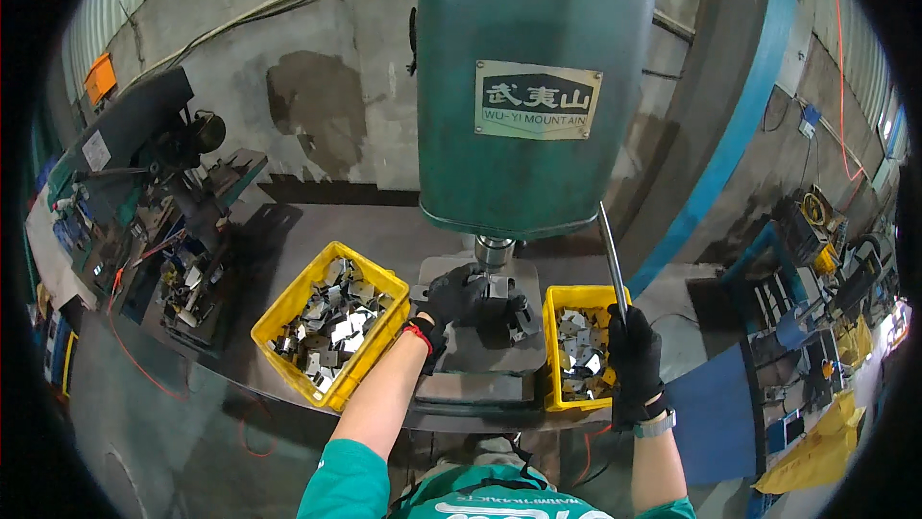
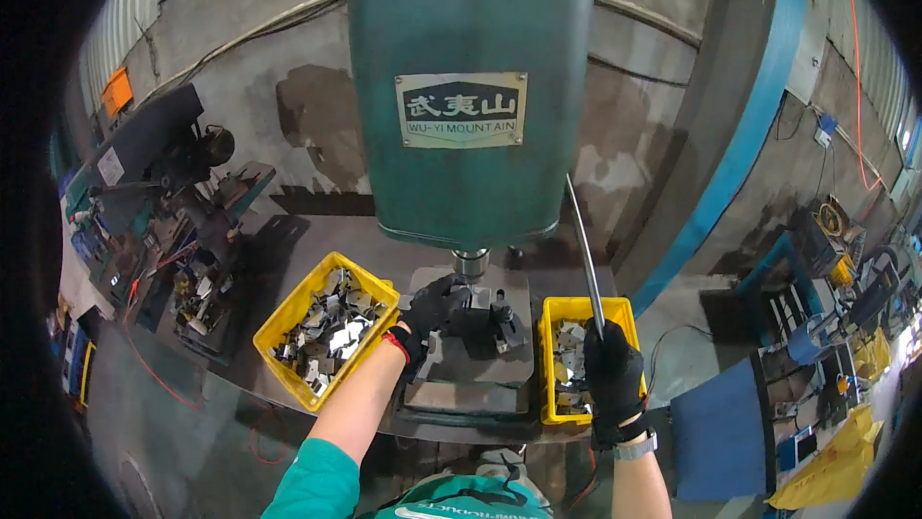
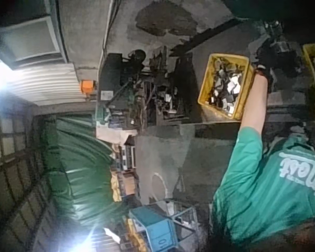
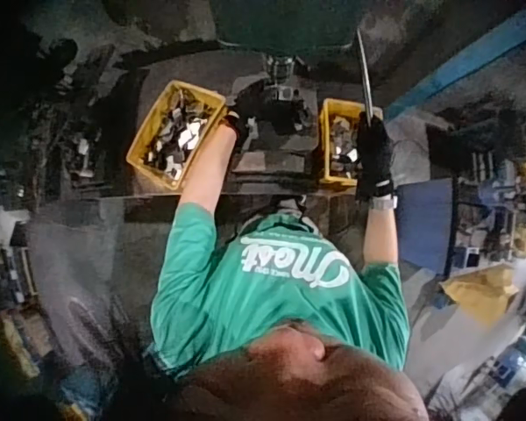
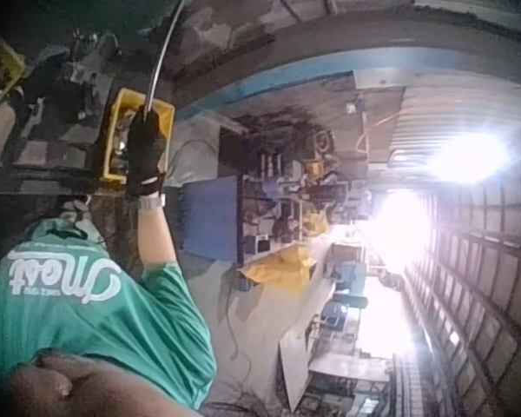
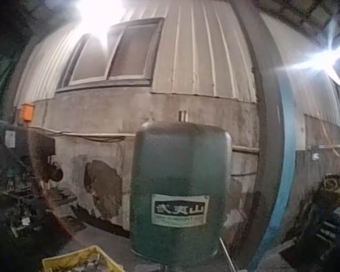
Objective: Operate a vertical drill press to drill holes into small metal components.
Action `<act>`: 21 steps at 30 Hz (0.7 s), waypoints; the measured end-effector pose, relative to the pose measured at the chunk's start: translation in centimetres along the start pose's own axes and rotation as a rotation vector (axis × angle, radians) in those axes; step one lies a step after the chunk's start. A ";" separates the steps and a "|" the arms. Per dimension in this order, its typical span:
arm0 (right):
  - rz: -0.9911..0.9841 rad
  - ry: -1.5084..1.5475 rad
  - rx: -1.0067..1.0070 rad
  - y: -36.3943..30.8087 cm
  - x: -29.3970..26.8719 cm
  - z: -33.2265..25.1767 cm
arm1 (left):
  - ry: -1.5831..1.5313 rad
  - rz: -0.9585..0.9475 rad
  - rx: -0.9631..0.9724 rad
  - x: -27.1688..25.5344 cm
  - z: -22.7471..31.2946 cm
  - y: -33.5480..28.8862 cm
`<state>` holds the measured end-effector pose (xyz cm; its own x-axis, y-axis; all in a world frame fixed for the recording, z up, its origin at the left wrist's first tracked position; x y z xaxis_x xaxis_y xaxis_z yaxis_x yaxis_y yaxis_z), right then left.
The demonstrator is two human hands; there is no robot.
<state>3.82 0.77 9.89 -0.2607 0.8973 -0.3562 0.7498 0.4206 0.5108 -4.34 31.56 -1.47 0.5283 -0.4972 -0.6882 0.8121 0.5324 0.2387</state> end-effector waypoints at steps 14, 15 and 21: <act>0.165 1.381 0.503 -1.3 4.0 8.3 | 0.120 0.175 0.089 0.9 -1.1 0.0; 0.176 1.265 0.448 -1.4 4.0 9.0 | 0.109 0.176 0.093 1.1 -1.2 -0.1; 0.095 0.431 0.246 -1.1 3.7 11.3 | -0.090 0.269 -0.015 -2.3 0.1 -1.2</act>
<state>8.91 2.11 -0.78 -0.3725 0.9257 0.0649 0.8902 0.3367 0.3069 -6.47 31.97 -0.10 0.7448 -0.3952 -0.5377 0.6364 0.6632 0.3940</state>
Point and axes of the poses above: each hand's wrist, its own y-axis towards the middle knuckle, its own x-axis out of the palm, z = x × y, the point moved 6 cm from there along y, towards the middle knuckle, and after that the axes turned 11 degrees about y, right-handed, at the moved point
